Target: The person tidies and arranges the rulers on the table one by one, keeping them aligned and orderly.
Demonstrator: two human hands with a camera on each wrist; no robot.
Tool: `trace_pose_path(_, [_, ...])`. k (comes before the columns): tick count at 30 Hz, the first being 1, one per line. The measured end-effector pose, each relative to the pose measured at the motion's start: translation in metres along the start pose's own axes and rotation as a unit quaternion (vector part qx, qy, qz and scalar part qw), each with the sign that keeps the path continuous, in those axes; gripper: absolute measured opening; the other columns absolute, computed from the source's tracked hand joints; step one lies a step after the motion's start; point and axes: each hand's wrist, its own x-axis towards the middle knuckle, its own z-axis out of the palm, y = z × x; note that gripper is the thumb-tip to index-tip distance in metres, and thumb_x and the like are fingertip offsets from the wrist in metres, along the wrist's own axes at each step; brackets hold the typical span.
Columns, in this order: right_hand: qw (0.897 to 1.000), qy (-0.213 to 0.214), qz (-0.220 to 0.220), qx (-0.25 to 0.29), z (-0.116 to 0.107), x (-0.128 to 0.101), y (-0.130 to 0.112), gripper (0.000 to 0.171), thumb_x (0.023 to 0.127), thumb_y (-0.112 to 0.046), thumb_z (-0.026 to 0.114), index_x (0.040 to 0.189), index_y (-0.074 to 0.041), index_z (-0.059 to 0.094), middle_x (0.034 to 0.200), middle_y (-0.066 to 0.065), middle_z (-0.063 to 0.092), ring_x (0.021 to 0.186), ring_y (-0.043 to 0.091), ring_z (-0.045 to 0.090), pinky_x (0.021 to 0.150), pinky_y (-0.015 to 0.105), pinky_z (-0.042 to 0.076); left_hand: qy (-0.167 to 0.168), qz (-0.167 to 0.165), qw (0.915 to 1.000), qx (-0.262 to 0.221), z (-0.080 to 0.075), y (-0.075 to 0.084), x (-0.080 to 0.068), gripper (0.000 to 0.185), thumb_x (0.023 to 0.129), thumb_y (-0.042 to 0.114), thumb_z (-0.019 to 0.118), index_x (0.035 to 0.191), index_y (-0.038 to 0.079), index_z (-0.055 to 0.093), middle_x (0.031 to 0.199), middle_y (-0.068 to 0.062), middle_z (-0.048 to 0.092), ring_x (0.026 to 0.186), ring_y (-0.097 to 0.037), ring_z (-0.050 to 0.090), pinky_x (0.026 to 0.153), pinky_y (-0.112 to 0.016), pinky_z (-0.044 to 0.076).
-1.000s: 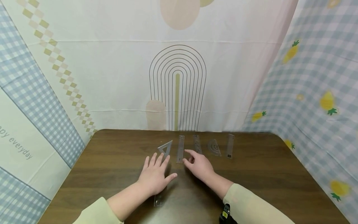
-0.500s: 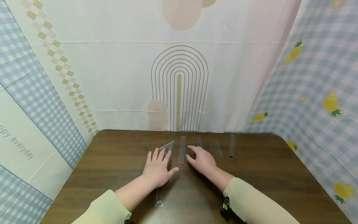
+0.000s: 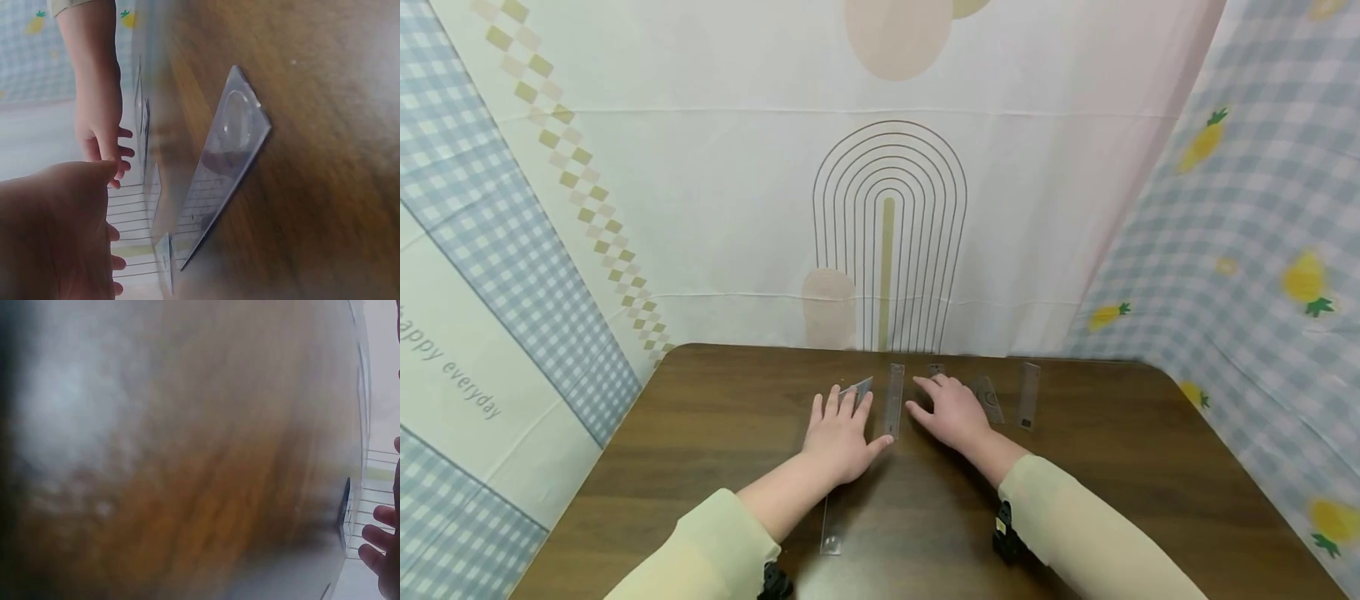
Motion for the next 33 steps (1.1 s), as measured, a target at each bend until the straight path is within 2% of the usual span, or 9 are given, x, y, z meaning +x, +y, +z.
trace_pose_path(7, [0.999,-0.021,-0.007,-0.025,0.006,0.010,0.003,0.057,0.098,-0.053,0.055,0.143,-0.018,0.055,0.133,0.010,0.058,0.123,0.033,0.054,0.104,0.053,0.041,-0.016,-0.007,0.9998,0.004,-0.001,0.001,0.005,0.083,0.095,0.071,0.039,0.159,0.019,0.026,0.163,-0.012,0.022,0.150,-0.038,0.010,0.118,-0.059,0.006])
trace_pose_path(14, [0.999,-0.013,-0.026,-0.026,0.010,0.025,0.001,0.057,0.097,-0.054,0.054,0.141,-0.017,0.057,0.133,0.009,0.058,0.123,0.031,0.053,0.103,0.052,0.040,-0.029,-0.004,0.9992,0.026,0.001,0.004,0.009,0.082,0.095,0.070,0.038,0.159,0.019,0.028,0.162,-0.012,0.024,0.150,-0.038,0.011,0.118,-0.058,0.007])
trace_pose_path(25, [0.998,-0.031,-0.006,-0.049,0.014,0.043,-0.003,0.060,0.099,-0.056,0.050,0.141,-0.015,0.056,0.134,0.010,0.056,0.125,0.032,0.050,0.105,0.052,0.038,-0.068,-0.005,0.9948,0.075,0.009,0.014,0.015,0.082,0.094,0.073,0.036,0.158,0.022,0.031,0.164,-0.009,0.021,0.151,-0.034,0.008,0.118,-0.057,0.005])
trace_pose_path(33, [0.996,-0.041,-0.010,-0.074,0.021,0.053,-0.002,0.061,0.099,-0.057,0.047,0.143,-0.015,0.055,0.136,0.010,0.055,0.126,0.032,0.049,0.104,0.053,0.037,-0.075,-0.004,0.9926,0.095,0.014,0.017,0.025,0.083,0.093,0.075,0.034,0.158,0.023,0.030,0.164,-0.008,0.019,0.151,-0.034,0.007,0.118,-0.057,0.004])
